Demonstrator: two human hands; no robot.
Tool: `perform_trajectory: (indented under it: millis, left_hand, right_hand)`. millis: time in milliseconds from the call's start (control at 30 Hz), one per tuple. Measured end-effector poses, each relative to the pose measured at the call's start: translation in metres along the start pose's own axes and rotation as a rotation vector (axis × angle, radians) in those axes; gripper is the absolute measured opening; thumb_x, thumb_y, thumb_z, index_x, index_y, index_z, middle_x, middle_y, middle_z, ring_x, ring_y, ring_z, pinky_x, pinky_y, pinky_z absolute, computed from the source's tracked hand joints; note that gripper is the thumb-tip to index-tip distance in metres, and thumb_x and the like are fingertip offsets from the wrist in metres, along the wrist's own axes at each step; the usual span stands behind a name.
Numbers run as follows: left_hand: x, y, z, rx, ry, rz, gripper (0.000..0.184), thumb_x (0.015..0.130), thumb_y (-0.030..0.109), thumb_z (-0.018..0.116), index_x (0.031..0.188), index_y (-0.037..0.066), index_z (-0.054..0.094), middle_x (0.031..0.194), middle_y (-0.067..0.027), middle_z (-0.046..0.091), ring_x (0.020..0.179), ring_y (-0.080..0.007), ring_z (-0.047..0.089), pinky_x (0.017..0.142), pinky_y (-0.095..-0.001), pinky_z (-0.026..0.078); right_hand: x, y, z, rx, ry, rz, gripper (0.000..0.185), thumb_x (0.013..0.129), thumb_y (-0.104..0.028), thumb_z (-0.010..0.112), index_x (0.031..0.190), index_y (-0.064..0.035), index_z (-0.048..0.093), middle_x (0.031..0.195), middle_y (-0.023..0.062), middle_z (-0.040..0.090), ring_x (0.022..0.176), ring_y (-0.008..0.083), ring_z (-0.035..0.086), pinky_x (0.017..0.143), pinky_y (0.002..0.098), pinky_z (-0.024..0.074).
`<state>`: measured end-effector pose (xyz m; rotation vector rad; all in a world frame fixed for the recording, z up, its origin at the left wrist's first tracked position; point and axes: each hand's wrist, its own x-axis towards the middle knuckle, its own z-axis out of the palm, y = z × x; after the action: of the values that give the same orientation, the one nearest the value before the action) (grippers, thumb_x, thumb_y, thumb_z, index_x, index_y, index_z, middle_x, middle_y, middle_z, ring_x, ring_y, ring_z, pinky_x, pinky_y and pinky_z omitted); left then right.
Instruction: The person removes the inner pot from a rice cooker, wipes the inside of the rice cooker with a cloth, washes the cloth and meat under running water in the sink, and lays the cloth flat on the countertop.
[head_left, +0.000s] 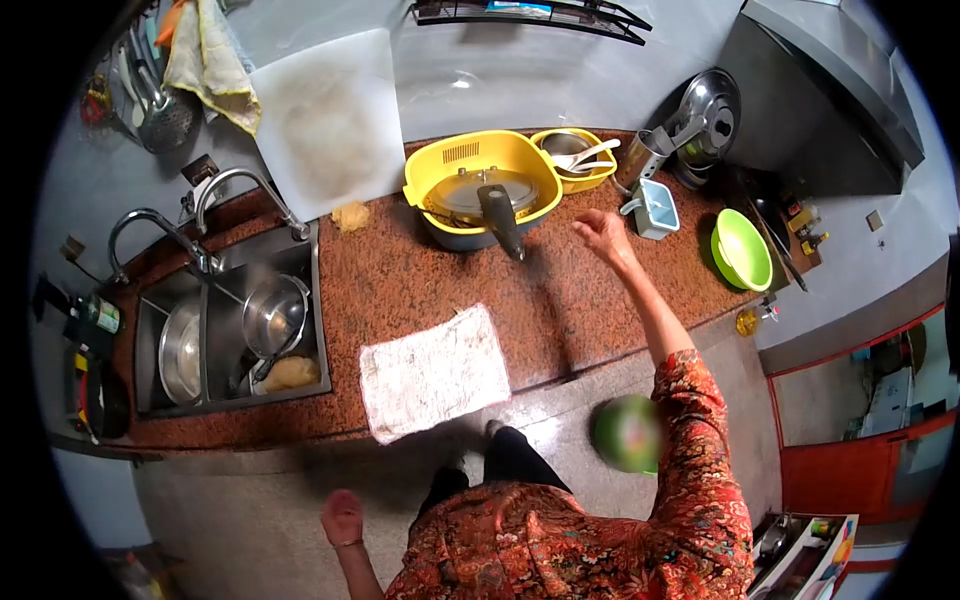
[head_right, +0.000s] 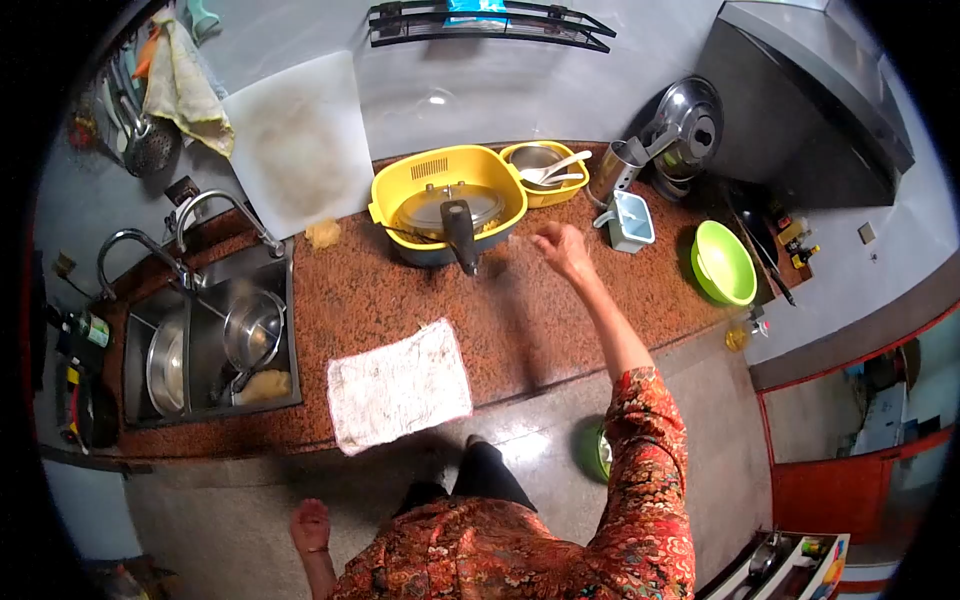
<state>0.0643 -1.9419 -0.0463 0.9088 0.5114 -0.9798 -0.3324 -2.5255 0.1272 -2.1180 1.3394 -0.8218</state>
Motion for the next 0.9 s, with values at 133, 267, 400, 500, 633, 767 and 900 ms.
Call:
perform_trajectory:
  millis: [133,267,400,500,633,767,900]
  left_hand:
    - [-0.012,-0.022,0.04,0.062,0.033,-0.089,0.015,0.085,0.017,0.054,0.089,0.006,0.063,0.086,-0.0102,0.066,0.083,-0.0252,0.062,0.079,-0.0407,0.05]
    - [-0.022,-0.068,0.037,0.035,0.065,-0.045,0.018,0.086,0.02,0.053,0.092,0.005,0.062,0.086,-0.0109,0.065,0.082,-0.0257,0.061,0.079,-0.0401,0.049]
    - [-0.052,-0.125,0.051,-0.044,0.194,-0.026,0.021,0.087,0.022,0.052,0.093,0.005,0.061,0.083,-0.0123,0.064,0.08,-0.026,0.061,0.077,-0.04,0.049]
    - [-0.081,-0.155,0.067,-0.127,0.186,-0.018,0.023,0.088,0.023,0.05,0.094,0.004,0.06,0.084,-0.0142,0.064,0.083,-0.0272,0.061,0.078,-0.0418,0.049]
    - [-0.101,-0.169,0.05,-0.014,0.226,0.163,0.022,0.087,0.021,0.05,0.096,0.001,0.058,0.088,-0.018,0.062,0.085,-0.0315,0.061,0.078,-0.0441,0.05]
    - [-0.108,-0.157,0.057,-0.036,0.37,0.171,0.026,0.086,0.02,0.053,0.099,-0.002,0.057,0.088,-0.0186,0.062,0.084,-0.0313,0.061,0.079,-0.0418,0.05]
    - [-0.099,-0.155,0.044,-0.024,0.385,0.143,0.027,0.082,0.02,0.059,0.097,-0.003,0.058,0.087,-0.0195,0.062,0.08,-0.0304,0.062,0.074,-0.0416,0.052]
  right_hand:
    - [0.058,0.032,-0.037,-0.258,0.163,-0.224,0.021,0.075,-0.016,0.064,0.085,0.0028,0.062,0.076,0.0183,0.063,0.07,0.0301,0.063,0.061,0.0361,0.0476]
    - [0.138,0.085,-0.049,-0.484,0.165,-0.165,0.024,0.075,-0.014,0.06,0.097,-0.0036,0.061,0.094,0.0189,0.061,0.091,0.0347,0.057,0.075,0.0422,0.0476]
    - [0.208,0.133,-0.049,-0.817,0.049,-0.512,0.029,0.078,-0.013,0.05,0.106,-0.0091,0.058,0.111,0.0157,0.056,0.107,0.0321,0.05,0.086,0.0415,0.0439]
    - [0.241,0.197,-0.045,-0.91,0.046,-0.508,0.03,0.079,-0.015,0.05,0.108,-0.013,0.058,0.111,0.0138,0.057,0.105,0.0276,0.053,0.086,0.0402,0.0433]
    - [0.273,0.189,-0.044,-1.162,-0.137,-0.369,0.059,0.06,-0.045,0.074,0.109,-0.0149,0.059,0.103,0.0112,0.061,0.096,0.0249,0.058,0.081,0.0412,0.0456]
    - [0.288,0.159,-0.057,-0.868,-0.408,-0.263,0.047,0.057,-0.04,0.078,0.087,-0.0054,0.065,0.071,0.0169,0.063,0.072,0.0365,0.061,0.064,0.043,0.0472]
    - [0.32,0.192,-0.118,-0.532,-0.245,-0.269,0.036,0.072,-0.04,0.063,0.087,-0.0073,0.064,0.076,0.0172,0.064,0.069,0.0342,0.06,0.061,0.0442,0.0462]
